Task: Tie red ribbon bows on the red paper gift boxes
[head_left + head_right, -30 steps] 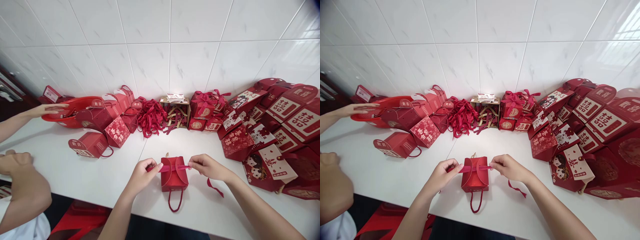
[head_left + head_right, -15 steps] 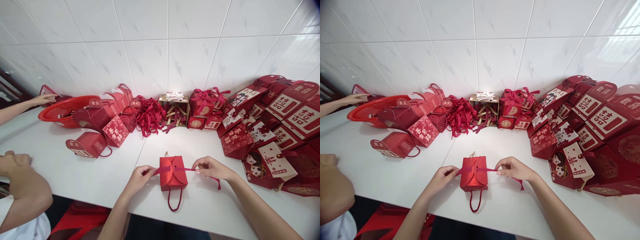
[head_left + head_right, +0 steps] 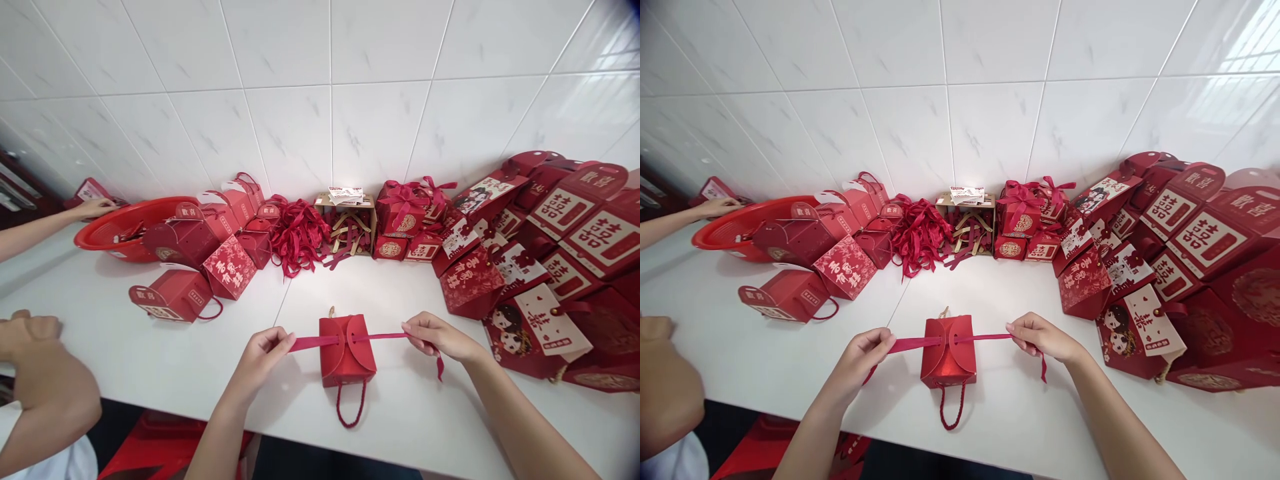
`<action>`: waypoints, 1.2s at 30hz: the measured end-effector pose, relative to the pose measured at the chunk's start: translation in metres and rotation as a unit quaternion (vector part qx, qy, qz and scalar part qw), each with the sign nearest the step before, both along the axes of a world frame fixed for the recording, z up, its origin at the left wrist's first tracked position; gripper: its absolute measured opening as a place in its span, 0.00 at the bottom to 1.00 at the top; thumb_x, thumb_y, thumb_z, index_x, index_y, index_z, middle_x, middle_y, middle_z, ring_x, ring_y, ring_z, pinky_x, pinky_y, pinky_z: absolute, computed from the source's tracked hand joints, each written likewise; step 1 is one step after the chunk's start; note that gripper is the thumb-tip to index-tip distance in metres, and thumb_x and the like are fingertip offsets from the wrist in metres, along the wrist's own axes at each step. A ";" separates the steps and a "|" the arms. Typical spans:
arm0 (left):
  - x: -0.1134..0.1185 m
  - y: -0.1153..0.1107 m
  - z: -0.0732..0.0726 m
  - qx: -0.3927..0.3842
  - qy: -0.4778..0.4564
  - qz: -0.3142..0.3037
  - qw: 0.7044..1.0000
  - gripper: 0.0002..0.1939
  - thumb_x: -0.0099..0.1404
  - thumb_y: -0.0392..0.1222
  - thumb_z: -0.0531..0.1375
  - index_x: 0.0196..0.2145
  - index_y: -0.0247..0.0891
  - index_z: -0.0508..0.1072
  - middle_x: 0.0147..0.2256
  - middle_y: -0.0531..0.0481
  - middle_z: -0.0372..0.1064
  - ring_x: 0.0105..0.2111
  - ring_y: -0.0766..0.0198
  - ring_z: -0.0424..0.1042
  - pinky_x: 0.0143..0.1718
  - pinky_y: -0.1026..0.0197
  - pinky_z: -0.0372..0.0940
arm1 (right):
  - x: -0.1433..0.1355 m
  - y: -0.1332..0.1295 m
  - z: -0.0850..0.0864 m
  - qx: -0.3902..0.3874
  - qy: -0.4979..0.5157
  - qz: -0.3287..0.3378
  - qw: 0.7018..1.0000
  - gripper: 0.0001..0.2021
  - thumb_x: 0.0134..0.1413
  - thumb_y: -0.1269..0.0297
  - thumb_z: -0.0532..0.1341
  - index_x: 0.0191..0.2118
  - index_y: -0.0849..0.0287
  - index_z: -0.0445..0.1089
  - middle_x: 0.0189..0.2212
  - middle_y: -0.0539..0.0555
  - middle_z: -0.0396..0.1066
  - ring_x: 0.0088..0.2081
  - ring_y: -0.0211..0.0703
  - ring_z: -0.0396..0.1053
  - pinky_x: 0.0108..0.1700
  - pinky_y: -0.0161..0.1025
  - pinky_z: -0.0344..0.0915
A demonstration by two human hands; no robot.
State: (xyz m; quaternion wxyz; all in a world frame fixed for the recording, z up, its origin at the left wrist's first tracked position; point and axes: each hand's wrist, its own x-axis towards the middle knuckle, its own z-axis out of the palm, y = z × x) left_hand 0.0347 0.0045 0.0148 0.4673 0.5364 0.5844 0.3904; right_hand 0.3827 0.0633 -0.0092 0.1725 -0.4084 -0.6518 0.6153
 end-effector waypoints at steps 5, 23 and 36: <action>0.013 0.002 0.004 -0.010 0.020 -0.002 1.000 0.21 0.56 0.55 0.61 0.19 0.38 0.59 0.20 0.58 0.49 0.21 0.70 0.49 0.22 0.66 0.48 | 0.007 -0.001 0.003 0.046 0.001 0.008 0.999 0.22 0.48 0.43 0.63 0.30 0.61 0.69 0.15 0.40 0.43 0.18 0.30 0.41 0.20 0.32 0.41; 0.023 0.011 -0.025 -0.052 0.050 -0.060 0.996 0.23 0.58 0.59 0.58 0.19 0.37 0.63 0.20 0.56 0.56 0.24 0.67 0.57 0.28 0.64 0.54 | -0.003 0.001 -0.015 0.064 -0.105 0.036 0.992 0.28 0.57 0.39 0.50 0.19 0.59 0.56 0.14 0.44 0.50 0.18 0.32 0.46 0.22 0.33 0.47; 0.022 -0.050 -0.033 0.097 0.235 -0.007 0.967 0.14 0.66 0.48 0.52 0.33 0.42 0.75 0.33 0.47 0.67 0.34 0.58 0.69 0.38 0.60 0.64 | -0.011 -0.062 0.028 0.120 -0.137 -0.052 0.982 0.23 0.63 0.48 0.48 0.36 0.58 0.74 0.21 0.51 0.68 0.26 0.42 0.66 0.31 0.37 0.61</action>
